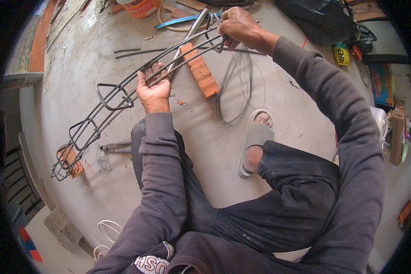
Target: The person sits on the floor and assembles a metal frame by inserting rods and securing them with wire. They use pliers to twist and tighten the wire around the frame joints.
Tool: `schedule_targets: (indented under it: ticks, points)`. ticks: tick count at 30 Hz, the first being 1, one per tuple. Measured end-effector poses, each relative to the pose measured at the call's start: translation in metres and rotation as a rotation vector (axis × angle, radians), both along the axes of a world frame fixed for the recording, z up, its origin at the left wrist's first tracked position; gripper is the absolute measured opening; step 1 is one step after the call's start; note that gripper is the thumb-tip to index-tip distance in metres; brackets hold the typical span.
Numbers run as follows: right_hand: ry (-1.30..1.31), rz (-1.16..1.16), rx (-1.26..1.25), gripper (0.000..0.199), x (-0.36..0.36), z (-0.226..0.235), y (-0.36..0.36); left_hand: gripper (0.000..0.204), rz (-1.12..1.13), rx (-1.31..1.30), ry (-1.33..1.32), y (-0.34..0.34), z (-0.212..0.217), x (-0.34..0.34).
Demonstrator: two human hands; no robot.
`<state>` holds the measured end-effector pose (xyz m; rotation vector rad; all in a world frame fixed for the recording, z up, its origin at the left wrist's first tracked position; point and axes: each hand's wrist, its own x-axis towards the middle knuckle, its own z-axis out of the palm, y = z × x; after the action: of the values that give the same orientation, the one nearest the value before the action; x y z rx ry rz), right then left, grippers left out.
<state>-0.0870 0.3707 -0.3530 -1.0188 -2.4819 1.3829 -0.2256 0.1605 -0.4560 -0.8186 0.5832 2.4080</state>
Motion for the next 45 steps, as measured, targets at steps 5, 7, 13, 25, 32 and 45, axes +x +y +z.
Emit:
schedule_targets:
  ticks: [5, 7, 13, 25, 32, 45]
  points:
    - [-0.016, 0.045, -0.002, 0.011, -0.006, -0.002, -0.006, 0.026, 0.001, -0.012, -0.003, -0.005, 0.001, -0.003]
    - [-0.040, 0.115, 0.073, 0.011, -0.003, -0.002, -0.012, 0.026, 0.013, -0.004, -0.057, -0.002, 0.001, -0.002]
    - [-0.009, 0.085, -0.037, 0.012, -0.007, -0.003, -0.024, 0.026, -0.011, -0.005, -0.090, -0.005, -0.004, -0.006]
    - [-0.003, 0.035, -0.161, 0.012, -0.003, -0.010, -0.020, 0.026, -0.003, -0.031, -0.041, 0.000, -0.010, 0.001]
    - [0.014, 0.149, -0.115, 0.014, -0.001, -0.038, 0.002, 0.029, 0.010, 0.096, -0.030, -0.002, -0.026, -0.001]
    - [0.021, 0.075, -0.240, 0.003, -0.011, -0.017, -0.051, 0.028, 0.039, 0.093, -0.070, 0.002, 0.001, 0.017]
